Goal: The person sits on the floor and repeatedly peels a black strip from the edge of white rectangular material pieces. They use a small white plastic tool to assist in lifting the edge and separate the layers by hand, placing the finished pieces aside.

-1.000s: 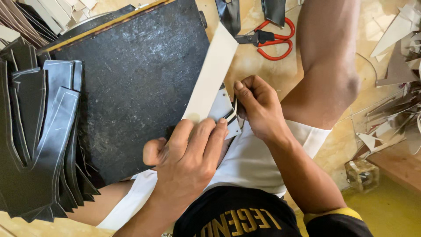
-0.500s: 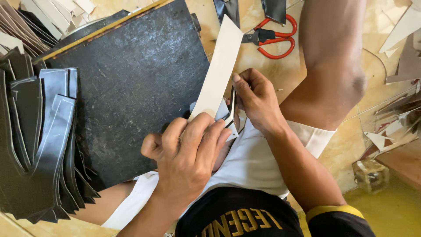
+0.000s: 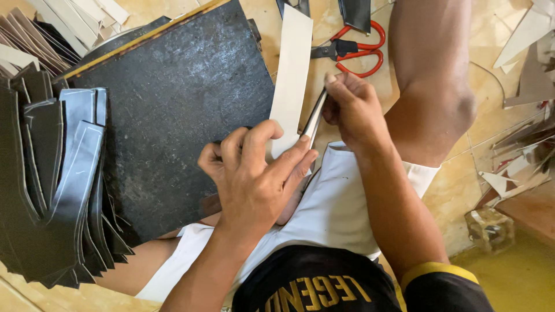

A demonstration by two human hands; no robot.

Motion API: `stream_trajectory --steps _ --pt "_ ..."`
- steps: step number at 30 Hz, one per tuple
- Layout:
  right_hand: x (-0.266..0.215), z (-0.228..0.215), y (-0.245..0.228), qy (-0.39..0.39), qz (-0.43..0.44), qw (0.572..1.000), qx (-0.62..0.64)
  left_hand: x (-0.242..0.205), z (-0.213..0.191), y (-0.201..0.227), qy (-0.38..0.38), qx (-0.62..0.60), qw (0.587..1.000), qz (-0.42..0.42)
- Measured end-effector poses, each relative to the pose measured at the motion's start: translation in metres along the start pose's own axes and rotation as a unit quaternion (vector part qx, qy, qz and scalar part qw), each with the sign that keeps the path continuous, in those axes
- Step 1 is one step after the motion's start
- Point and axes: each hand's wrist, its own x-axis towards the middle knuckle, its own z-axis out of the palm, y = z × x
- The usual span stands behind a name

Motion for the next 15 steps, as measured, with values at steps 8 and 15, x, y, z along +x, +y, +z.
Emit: stream_trajectory --steps 8,15 --pt "-0.091 0.019 -0.028 -0.144 -0.103 0.974 -0.14 -0.031 -0.005 0.015 -0.037 -0.061 0.997 -0.005" --pt "-0.095 0.048 -0.041 -0.002 -0.283 0.893 -0.35 -0.032 -0.02 -0.014 -0.003 0.063 0.998 0.011"
